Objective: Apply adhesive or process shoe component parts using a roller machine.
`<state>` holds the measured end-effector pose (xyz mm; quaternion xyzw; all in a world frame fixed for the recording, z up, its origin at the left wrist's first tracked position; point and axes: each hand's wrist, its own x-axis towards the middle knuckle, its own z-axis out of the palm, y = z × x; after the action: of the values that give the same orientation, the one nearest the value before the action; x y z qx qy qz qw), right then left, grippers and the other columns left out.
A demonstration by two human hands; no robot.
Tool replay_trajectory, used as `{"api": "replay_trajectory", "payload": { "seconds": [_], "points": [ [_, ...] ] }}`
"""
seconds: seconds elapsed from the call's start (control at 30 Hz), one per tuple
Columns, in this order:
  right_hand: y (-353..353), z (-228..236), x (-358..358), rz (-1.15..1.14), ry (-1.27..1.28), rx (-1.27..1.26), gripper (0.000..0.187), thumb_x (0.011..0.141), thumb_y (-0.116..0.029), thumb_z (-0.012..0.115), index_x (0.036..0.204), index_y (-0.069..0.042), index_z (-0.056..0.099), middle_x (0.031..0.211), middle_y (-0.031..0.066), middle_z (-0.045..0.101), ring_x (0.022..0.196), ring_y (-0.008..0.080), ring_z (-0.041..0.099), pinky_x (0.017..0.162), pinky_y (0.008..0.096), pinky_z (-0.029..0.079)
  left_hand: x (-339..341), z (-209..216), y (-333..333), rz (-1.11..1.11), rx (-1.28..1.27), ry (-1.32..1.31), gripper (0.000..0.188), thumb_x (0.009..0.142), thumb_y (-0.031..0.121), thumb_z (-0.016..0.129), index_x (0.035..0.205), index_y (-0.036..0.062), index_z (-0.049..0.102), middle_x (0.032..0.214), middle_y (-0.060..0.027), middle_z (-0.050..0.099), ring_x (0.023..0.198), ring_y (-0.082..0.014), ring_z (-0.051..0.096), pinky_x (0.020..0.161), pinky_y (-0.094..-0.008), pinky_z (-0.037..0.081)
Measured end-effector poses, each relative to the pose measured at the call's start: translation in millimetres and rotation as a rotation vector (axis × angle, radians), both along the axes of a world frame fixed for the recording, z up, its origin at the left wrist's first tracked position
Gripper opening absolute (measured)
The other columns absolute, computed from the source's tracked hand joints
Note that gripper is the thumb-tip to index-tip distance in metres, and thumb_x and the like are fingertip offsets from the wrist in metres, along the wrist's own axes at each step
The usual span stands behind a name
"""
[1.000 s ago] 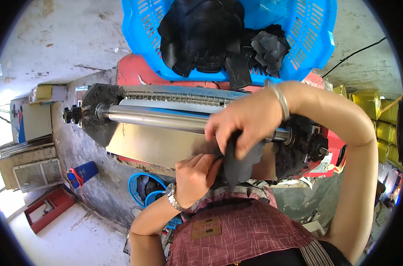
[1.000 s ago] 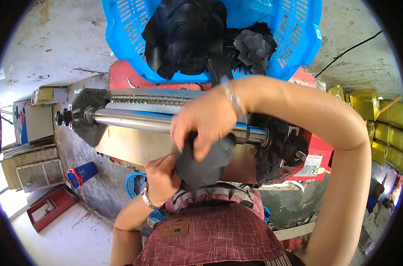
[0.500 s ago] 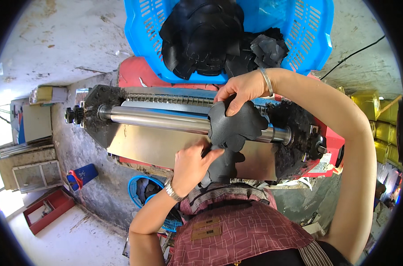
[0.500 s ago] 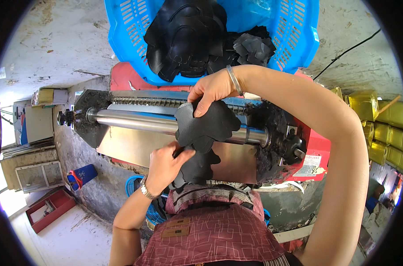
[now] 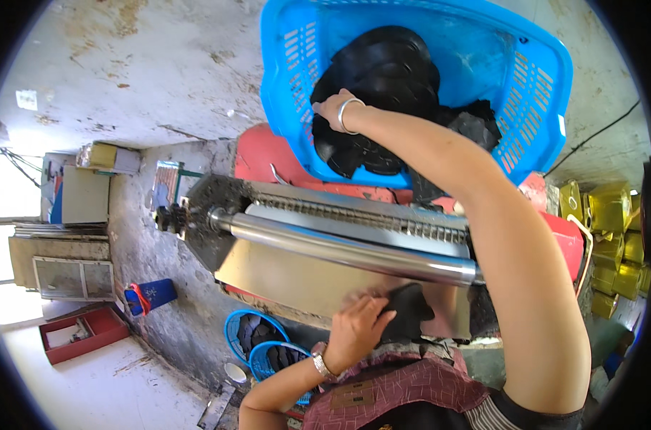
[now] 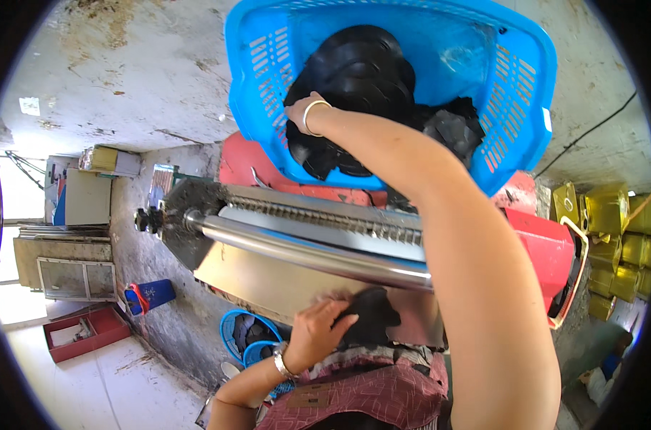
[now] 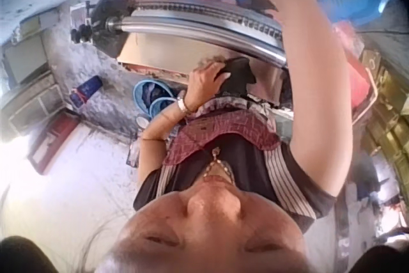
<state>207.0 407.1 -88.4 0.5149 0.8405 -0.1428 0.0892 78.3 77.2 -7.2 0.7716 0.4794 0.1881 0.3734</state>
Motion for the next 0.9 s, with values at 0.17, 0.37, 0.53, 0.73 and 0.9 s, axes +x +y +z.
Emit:
{"api": "replay_trajectory", "payload": {
  "seconds": [0.17,0.37,0.53,0.73,0.9],
  "points": [
    [-4.6,-11.3,16.4,0.221,-0.172,0.719,0.036,0.076,-0.021,0.056,0.11,-0.01,0.05,0.119,0.0071,0.045,0.109,0.023,0.043,0.093,0.0443,0.028,-0.4,2.2,1.2,-0.008,-0.046,-0.037,0.021,0.071,0.016,0.067,0.083,0.0028,0.058,0.073,-0.0115,0.06,0.062,-0.0276,0.059,0.053,-0.0332,0.047],
    [-89.4,69.9,40.7,0.121,0.437,-0.24,0.022,0.073,-0.02,0.061,0.088,-0.004,0.06,0.083,0.0099,0.06,0.074,0.0222,0.059,0.066,0.0359,0.048,-18.1,0.8,8.3,0.024,-0.106,-0.019,0.022,0.069,0.015,0.068,0.083,0.0005,0.059,0.071,-0.0143,0.059,0.063,-0.0306,0.058,0.056,-0.0348,0.046],
    [-181.4,73.5,80.5,-0.103,0.623,-0.982,0.016,0.079,-0.015,0.057,0.088,-0.003,0.062,0.074,0.0018,0.06,0.068,0.0098,0.055,0.061,0.0218,0.045,-0.3,-5.7,20.6,-0.032,-0.127,0.225,0.024,0.074,0.024,0.063,0.076,0.0009,0.058,0.068,-0.0176,0.057,0.062,-0.0336,0.056,0.054,-0.0379,0.044],
    [-200.3,67.1,89.0,-0.148,0.668,-0.92,0.021,0.078,-0.016,0.057,0.094,-0.004,0.061,0.084,0.0047,0.061,0.075,0.0124,0.056,0.064,0.0279,0.045,10.9,3.7,17.1,0.039,-0.155,0.116,0.02,0.077,0.022,0.061,0.072,0.0034,0.056,0.066,-0.0156,0.057,0.059,-0.0308,0.056,0.052,-0.0373,0.044],
    [-173.5,79.2,116.4,-0.13,0.673,-0.404,0.023,0.076,-0.016,0.061,0.094,-0.001,0.06,0.074,0.0028,0.062,0.066,0.0112,0.055,0.061,0.0256,0.045,6.3,-1.6,8.3,0.061,-0.141,-0.002,0.018,0.078,0.021,0.06,0.073,0.0046,0.055,0.064,-0.012,0.058,0.06,-0.0285,0.057,0.053,-0.0368,0.044]
  ]
}}
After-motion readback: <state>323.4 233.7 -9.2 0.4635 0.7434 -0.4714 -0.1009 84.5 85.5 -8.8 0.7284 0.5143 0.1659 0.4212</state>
